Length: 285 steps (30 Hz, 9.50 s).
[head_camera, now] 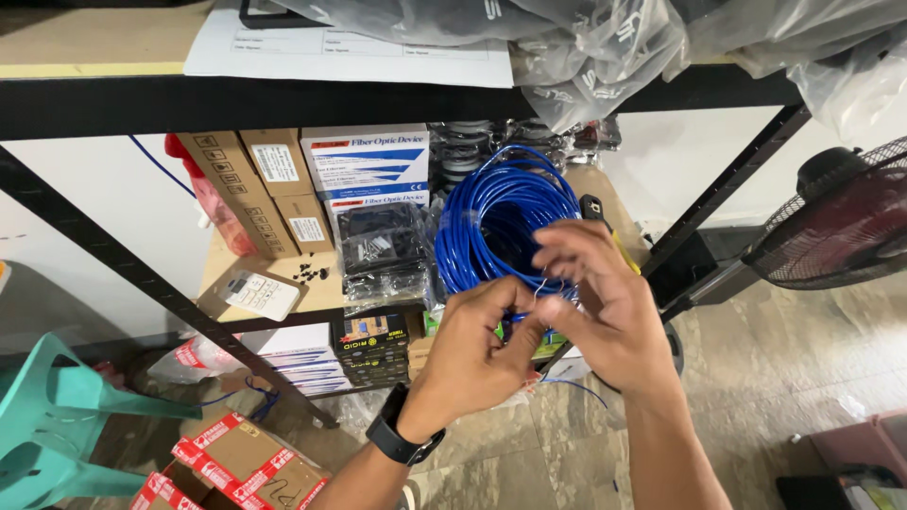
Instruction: The person uncoils a length of blue ethernet cable from a coil on a shop shelf, cuts the cable end with a cutting tool, strips the outer jacket with a crimping tool, separates and arranges the exposed wires by hand, inserts them into an RJ45 connector, and crimps the connector onto the cable.
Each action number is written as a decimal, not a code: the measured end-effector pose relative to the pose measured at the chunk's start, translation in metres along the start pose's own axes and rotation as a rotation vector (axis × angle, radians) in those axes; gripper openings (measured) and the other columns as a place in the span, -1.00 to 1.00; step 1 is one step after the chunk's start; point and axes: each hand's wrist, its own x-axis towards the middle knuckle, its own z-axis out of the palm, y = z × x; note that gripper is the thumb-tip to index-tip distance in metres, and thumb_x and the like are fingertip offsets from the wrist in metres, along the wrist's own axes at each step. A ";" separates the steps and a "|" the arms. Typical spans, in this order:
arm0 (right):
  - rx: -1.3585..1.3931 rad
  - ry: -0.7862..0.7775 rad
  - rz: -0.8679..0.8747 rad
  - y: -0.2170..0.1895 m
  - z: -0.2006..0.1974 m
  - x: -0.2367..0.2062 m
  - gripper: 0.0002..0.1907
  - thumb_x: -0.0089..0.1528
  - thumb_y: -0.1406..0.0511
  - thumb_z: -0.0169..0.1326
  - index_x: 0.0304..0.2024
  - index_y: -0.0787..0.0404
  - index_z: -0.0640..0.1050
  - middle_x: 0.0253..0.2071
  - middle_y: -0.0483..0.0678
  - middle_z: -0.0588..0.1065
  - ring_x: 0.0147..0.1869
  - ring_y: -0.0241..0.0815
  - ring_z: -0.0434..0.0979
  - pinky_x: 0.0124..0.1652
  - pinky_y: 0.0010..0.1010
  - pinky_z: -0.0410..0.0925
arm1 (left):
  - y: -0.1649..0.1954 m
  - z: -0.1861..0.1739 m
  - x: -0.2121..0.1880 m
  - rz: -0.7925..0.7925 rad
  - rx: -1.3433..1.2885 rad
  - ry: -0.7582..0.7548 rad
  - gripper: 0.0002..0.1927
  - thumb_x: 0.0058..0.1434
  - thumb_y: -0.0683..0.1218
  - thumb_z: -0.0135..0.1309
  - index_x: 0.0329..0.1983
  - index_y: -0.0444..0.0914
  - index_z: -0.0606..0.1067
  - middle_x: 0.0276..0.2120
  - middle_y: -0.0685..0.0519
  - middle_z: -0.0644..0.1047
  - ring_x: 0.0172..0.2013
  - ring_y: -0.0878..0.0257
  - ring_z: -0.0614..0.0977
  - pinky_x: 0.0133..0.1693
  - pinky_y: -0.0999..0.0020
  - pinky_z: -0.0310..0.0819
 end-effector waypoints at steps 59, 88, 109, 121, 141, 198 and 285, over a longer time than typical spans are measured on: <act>0.440 0.219 0.378 0.033 0.002 -0.017 -0.76 0.38 0.31 0.06 -0.31 0.37 0.52 -0.35 -0.07 0.45 -0.45 -0.36 0.23 -0.48 -0.53 0.09 | -0.018 0.025 -0.002 -0.042 -0.203 0.170 -0.90 0.28 -0.25 0.16 -0.35 -0.35 0.50 -0.46 0.10 0.58 -0.38 0.46 0.52 -0.30 0.50 0.44; 0.901 -0.075 0.399 0.061 -0.053 -0.048 -0.68 0.16 0.64 -0.10 -0.05 0.45 0.49 -0.12 0.08 0.44 -0.28 -0.19 0.36 -0.29 -0.37 0.25 | -0.030 0.078 -0.025 -0.183 -0.393 0.277 -0.94 0.34 -0.24 0.12 -0.22 -0.35 0.48 -0.31 0.11 0.56 -0.25 0.45 0.49 -0.20 0.51 0.39; 0.693 0.207 0.221 0.055 -0.022 -0.024 -0.86 0.33 0.51 0.02 -0.12 0.53 0.55 -0.11 0.15 0.50 -0.26 -0.15 0.53 -0.30 -0.39 0.41 | -0.037 0.049 0.012 -0.195 -0.782 0.043 -0.96 0.37 -0.31 0.02 -0.21 -0.37 0.41 -0.33 0.05 0.50 -0.35 0.37 0.55 -0.29 0.46 0.45; 0.646 0.324 0.108 0.044 -0.001 -0.028 -0.90 0.34 0.54 0.01 -0.11 0.50 0.51 -0.14 0.15 0.47 -0.28 -0.16 0.53 -0.33 -0.37 0.43 | -0.039 0.032 0.015 -0.218 -0.865 -0.097 -0.94 0.43 -0.26 0.00 -0.20 -0.35 0.41 -0.40 0.05 0.51 -0.42 0.40 0.51 -0.39 0.49 0.34; 0.660 0.333 0.108 0.047 0.006 -0.013 -0.94 0.30 0.57 -0.03 -0.20 0.41 0.44 -0.15 0.05 0.38 -0.38 -0.32 0.35 -0.39 -0.50 0.29 | -0.043 0.032 0.020 -0.285 -0.873 -0.064 -0.95 0.41 -0.27 0.01 -0.21 -0.36 0.42 -0.48 0.09 0.50 -0.51 0.46 0.40 -0.49 0.51 0.26; 0.546 0.211 -0.042 0.053 0.000 0.005 -0.94 0.24 0.52 0.02 -0.23 0.44 0.44 -0.15 0.10 0.37 -0.43 -0.35 0.34 -0.46 -0.50 0.35 | -0.041 0.026 0.029 -0.227 -0.876 -0.062 -0.94 0.42 -0.26 0.01 -0.20 -0.36 0.42 -0.44 0.06 0.53 -0.44 0.43 0.51 -0.41 0.51 0.36; -0.947 0.135 0.923 0.255 -0.146 0.062 -0.17 0.11 -0.16 0.28 0.16 0.30 0.43 -0.05 0.31 0.55 0.01 0.21 0.55 0.00 -0.01 0.41 | -0.040 0.064 0.036 -0.174 -0.192 0.071 -0.84 0.36 -0.15 0.09 -0.32 -0.31 0.44 -0.62 0.28 0.34 -0.59 0.60 0.22 -0.59 0.54 0.02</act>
